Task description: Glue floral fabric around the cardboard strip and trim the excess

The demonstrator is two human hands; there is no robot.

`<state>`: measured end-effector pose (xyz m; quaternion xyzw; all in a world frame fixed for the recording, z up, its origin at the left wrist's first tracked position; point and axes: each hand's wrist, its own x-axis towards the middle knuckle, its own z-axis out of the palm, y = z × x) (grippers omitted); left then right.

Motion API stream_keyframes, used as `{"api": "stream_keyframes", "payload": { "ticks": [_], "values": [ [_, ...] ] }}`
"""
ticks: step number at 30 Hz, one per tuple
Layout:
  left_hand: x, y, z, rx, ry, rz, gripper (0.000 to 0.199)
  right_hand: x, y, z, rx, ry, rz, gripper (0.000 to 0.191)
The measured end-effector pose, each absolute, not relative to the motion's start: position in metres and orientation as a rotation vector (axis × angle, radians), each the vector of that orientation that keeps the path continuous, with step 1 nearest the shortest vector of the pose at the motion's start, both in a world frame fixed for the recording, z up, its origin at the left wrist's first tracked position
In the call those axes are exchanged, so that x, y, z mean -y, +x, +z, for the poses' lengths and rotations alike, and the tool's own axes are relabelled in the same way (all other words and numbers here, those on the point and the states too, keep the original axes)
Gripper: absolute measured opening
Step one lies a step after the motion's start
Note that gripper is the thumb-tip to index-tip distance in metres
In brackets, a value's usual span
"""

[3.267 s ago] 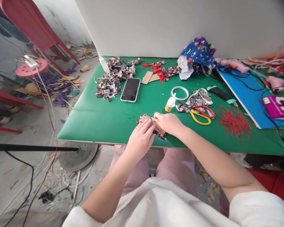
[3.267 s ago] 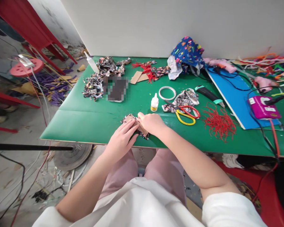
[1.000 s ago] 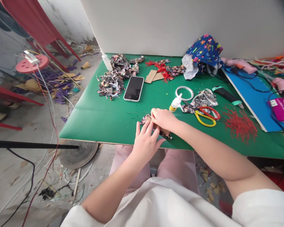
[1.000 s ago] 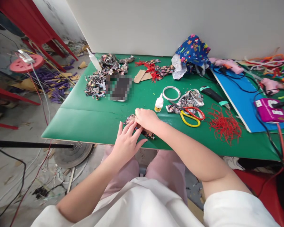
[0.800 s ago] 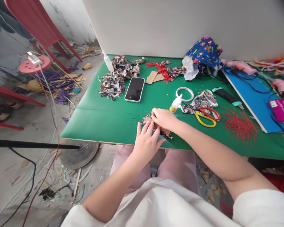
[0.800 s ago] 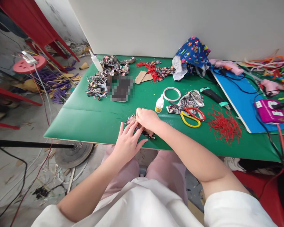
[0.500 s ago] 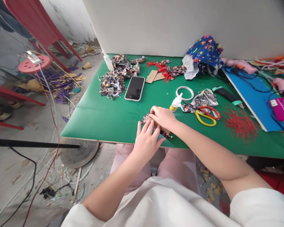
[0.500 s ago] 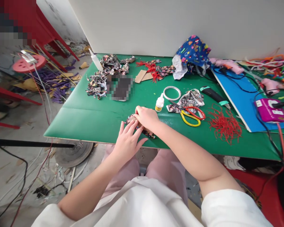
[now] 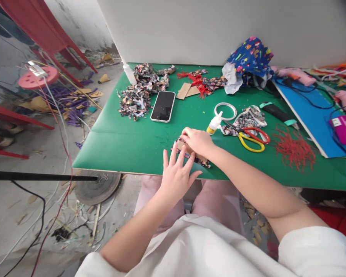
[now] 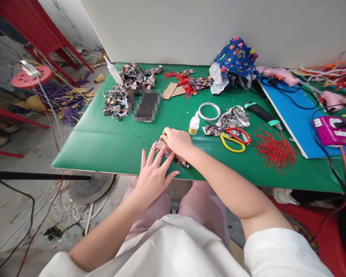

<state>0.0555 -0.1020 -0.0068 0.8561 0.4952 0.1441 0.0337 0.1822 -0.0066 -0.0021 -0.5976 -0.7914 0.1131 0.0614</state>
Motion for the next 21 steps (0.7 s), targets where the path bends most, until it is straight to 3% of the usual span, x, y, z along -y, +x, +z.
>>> {"api": "stream_keyframes", "payload": {
  "ticks": [8,21],
  "values": [
    [0.103,0.055,-0.009,-1.531,2.606,0.507,0.049,0.011,0.183,-0.006,2.339,-1.744,0.360,0.019],
    [0.101,0.052,-0.016,-1.460,2.615,0.494,0.051,0.012,0.177,-0.002,2.562,-1.785,0.176,0.026]
  ]
}}
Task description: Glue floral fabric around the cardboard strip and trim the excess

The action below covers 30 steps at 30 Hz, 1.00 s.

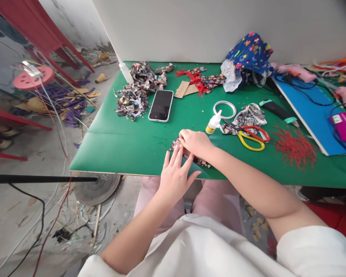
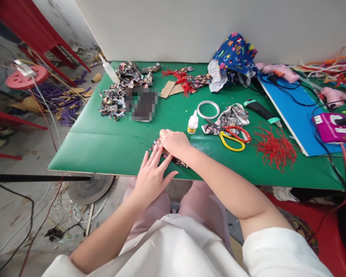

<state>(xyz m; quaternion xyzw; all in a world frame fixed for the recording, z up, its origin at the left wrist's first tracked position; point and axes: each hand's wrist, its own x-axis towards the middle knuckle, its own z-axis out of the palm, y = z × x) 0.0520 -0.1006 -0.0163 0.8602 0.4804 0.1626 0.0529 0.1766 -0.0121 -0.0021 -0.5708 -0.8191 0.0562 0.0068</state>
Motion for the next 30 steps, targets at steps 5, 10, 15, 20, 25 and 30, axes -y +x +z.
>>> {"api": "stream_keyframes", "payload": {
  "ticks": [5,10,15,20,25,30],
  "values": [
    [0.099,0.052,-0.014,-1.451,2.624,0.463,0.051,0.009,0.173,0.001,2.638,-1.779,0.157,0.027],
    [0.098,0.050,-0.011,-1.439,2.650,0.422,0.051,0.008,0.173,-0.001,2.628,-1.760,0.134,0.026],
    [0.095,0.047,-0.010,-1.420,2.700,0.400,0.050,0.008,0.174,-0.003,2.561,-1.747,0.150,0.025],
    [0.095,0.046,-0.009,-1.406,2.740,0.386,0.058,0.021,0.197,-0.004,2.339,-1.697,0.259,0.022],
    [0.095,0.048,-0.006,-1.351,2.781,0.369,0.065,0.052,0.229,-0.002,2.249,-1.803,0.200,0.020],
    [0.094,0.050,-0.003,-1.355,2.801,0.324,0.061,0.068,0.235,-0.009,2.240,-1.760,0.171,0.019]
  ]
}}
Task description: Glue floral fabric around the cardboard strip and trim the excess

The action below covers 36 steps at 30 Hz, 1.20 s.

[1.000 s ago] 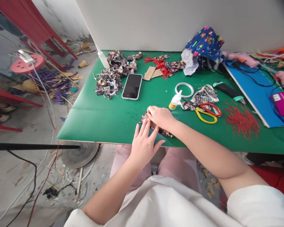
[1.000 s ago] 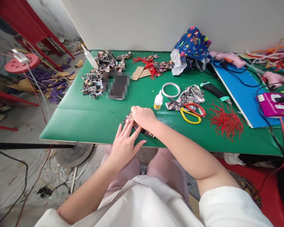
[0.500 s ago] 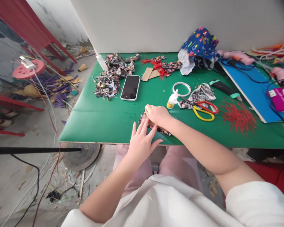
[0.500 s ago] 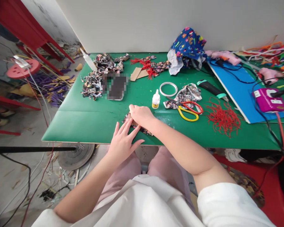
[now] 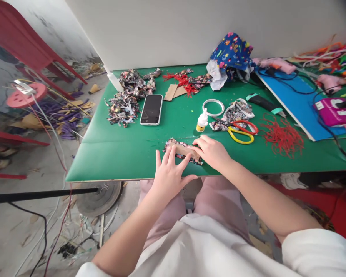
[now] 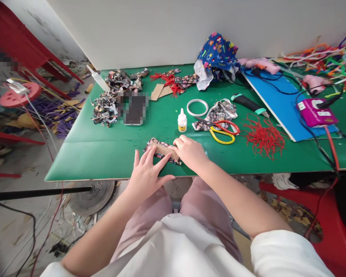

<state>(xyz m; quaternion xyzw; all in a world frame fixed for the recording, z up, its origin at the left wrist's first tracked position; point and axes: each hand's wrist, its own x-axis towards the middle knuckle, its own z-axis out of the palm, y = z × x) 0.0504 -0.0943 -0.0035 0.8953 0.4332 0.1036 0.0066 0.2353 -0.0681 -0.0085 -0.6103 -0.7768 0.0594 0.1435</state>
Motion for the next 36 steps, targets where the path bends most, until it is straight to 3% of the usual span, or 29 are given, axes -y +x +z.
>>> {"api": "stream_keyframes", "payload": {
  "ticks": [13,22,36],
  "values": [
    [0.096,0.053,-0.003,-1.404,2.813,0.258,0.061,0.063,0.229,-0.019,2.408,-1.797,-0.026,0.016],
    [0.097,0.056,0.000,-1.407,2.819,0.286,0.063,0.075,0.250,-0.014,2.070,-1.743,0.196,0.013],
    [0.097,0.056,0.000,-1.401,2.830,0.257,0.062,0.076,0.235,-0.012,2.283,-1.883,-0.004,0.016]
  ]
}}
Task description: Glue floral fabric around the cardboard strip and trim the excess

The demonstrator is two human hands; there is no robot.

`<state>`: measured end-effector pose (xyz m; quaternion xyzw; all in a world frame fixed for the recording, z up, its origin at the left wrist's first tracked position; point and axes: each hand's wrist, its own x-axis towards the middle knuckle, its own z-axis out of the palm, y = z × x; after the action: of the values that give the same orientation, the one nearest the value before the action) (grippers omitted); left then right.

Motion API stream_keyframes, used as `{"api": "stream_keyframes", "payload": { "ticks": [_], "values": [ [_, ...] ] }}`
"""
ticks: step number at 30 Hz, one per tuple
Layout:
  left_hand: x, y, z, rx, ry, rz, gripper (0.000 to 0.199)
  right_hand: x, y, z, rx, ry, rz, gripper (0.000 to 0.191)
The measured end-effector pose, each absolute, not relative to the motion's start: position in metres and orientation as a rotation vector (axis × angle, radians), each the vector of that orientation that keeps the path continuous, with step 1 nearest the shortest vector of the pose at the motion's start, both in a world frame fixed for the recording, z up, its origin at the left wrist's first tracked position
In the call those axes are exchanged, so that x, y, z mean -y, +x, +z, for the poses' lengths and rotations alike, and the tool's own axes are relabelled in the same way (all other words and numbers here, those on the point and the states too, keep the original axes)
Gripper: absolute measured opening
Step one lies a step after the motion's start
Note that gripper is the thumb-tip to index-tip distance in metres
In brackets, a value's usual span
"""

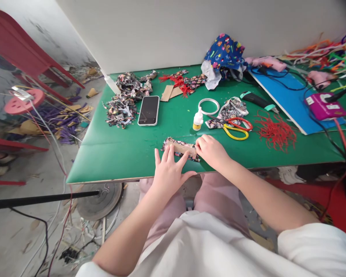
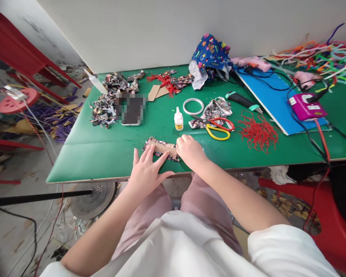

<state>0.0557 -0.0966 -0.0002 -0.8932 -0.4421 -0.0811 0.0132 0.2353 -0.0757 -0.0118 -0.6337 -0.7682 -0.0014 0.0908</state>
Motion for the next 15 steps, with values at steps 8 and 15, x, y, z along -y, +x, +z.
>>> {"api": "stream_keyframes", "payload": {
  "ticks": [8,15],
  "values": [
    [0.098,0.056,-0.001,1.383,-2.776,-0.304,0.062,0.078,0.250,-0.010,2.084,-1.853,-0.027,0.018],
    [0.097,0.055,-0.001,1.392,-2.779,-0.324,0.062,0.103,0.240,-0.014,2.261,-1.445,0.009,0.027]
  ]
}}
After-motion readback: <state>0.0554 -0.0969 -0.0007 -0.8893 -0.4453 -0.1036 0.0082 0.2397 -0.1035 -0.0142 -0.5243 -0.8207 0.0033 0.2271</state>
